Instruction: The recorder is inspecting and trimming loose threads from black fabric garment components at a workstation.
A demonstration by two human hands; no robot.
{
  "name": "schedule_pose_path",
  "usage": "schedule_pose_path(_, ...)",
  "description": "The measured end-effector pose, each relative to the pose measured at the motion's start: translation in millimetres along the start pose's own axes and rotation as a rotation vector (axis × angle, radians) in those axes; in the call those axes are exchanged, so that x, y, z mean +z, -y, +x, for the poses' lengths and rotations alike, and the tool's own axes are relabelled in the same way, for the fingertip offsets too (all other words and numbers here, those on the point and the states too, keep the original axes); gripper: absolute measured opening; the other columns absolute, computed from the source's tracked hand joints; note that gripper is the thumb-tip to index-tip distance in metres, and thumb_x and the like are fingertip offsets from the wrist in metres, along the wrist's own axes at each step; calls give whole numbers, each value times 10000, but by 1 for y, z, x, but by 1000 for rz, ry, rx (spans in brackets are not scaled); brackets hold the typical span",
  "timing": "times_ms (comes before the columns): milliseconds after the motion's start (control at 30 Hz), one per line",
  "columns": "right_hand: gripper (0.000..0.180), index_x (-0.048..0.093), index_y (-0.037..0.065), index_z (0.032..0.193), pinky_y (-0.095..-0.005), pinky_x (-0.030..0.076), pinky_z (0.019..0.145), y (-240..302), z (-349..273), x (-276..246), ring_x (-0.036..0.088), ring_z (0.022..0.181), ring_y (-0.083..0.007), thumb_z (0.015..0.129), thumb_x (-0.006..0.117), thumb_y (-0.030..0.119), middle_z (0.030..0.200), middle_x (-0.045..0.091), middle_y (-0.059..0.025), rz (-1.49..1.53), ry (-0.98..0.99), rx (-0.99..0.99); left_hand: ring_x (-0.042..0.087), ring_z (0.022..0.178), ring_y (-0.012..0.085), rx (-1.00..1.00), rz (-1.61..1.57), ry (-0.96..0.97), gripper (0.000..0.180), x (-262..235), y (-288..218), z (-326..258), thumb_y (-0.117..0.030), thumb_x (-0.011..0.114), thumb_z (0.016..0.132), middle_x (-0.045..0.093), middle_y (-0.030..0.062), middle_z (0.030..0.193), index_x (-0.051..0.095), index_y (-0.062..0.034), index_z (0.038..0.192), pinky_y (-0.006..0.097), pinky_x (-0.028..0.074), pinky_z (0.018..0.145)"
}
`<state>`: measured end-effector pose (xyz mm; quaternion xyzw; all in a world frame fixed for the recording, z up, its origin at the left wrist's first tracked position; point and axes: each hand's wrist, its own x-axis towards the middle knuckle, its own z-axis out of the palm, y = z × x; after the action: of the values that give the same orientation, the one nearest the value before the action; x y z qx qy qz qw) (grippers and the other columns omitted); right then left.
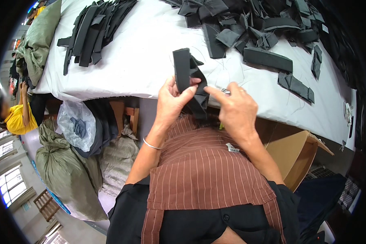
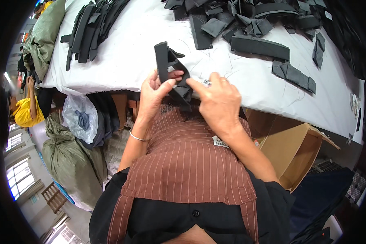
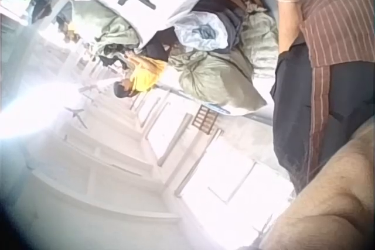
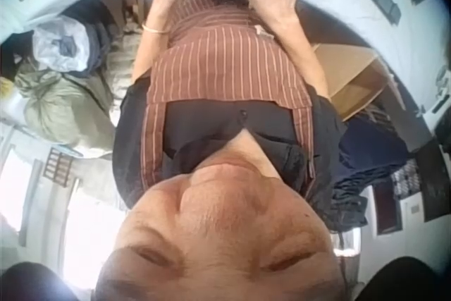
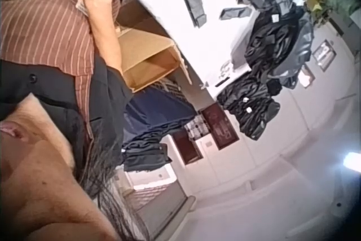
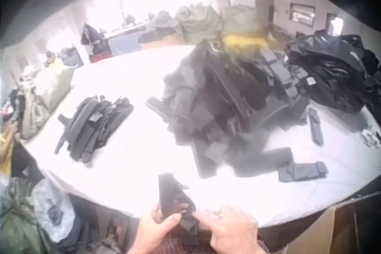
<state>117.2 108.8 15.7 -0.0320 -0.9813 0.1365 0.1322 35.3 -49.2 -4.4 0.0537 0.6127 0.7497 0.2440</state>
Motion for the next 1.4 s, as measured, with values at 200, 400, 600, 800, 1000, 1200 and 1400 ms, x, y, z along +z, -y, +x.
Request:
schedule_pose_path(200, 395, 645, 187, 1193, -250, 400, 559, -51, 5, 0, 429, 581, -107, 847, 598, 3, 681, 466, -11, 703, -219, 219, 615, 990, 197, -34, -169, -14, 367, -21, -14, -3, -101, 597, 847, 628, 145, 1070, 510, 14, 1184, 277, 502, 830)
schedule_pose_path(400, 311, 631, 81, 1168, -219, 465, 674, -64, 22, 19, 606, 756, -127, 868, 588, 12, 906, 655, -41, 807, -111, 282, 612, 997, 187, 17, -159, 15, 426, -16, -20, -4, -104, 619, 852, 609, 133, 1107, 493, 22, 1239, 259, 510, 787)
schedule_pose_path(600, 161, 657, 15, 967, -256, 514, 706, -41, 8, 36, 639, 765, -102, 939, 547, 130, 829, 658, -54, 877, 57, -2, 627, 965, 198, 55, -90, -50, 394, -13, -16, 1, -63, 617, 853, 630, 163, 1079, 488, 54, 1206, 284, 523, 820)
schedule_pose_path(800, 139, 661, 38, 959, -264, 450, 543, -26, 13, 24, 558, 582, -98, 901, 598, 147, 669, 602, -33, 944, -122, 37, 621, 979, 180, 21, -38, -38, 339, -8, -8, 6, -32, 644, 844, 650, 152, 1043, 510, 26, 1150, 281, 498, 872)
schedule_pose_path(1000, 239, 692, 172, 1025, -341, 443, 554, -12, 21, 9, 539, 629, -203, 788, 681, 195, 674, 527, -32, 425, -19, 0, 605, 903, 99, 21, -32, -51, 323, 0, 7, 9, -38, 679, 832, 637, 97, 1052, 503, 8, 1099, 235, 505, 793)
schedule_pose_path(1200, 222, 697, 178, 998, -347, 448, 555, -11, 13, 2, 571, 648, -213, 778, 671, 159, 699, 552, -46, 251, 77, -35, 592, 912, 96, 65, 25, -63, 327, 3, 10, 8, -53, 676, 837, 627, 91, 1046, 493, 16, 1099, 224, 494, 783)
schedule_pose_path(1400, 248, 700, 204, 999, -347, 451, 548, -3, 11, 8, 576, 650, -218, 787, 630, 96, 678, 524, -36, 91, 71, 1, 578, 827, 58, 19, 114, -79, 331, 8, 7, 4, -59, 678, 836, 622, 63, 948, 480, 22, 1090, 189, 493, 705)
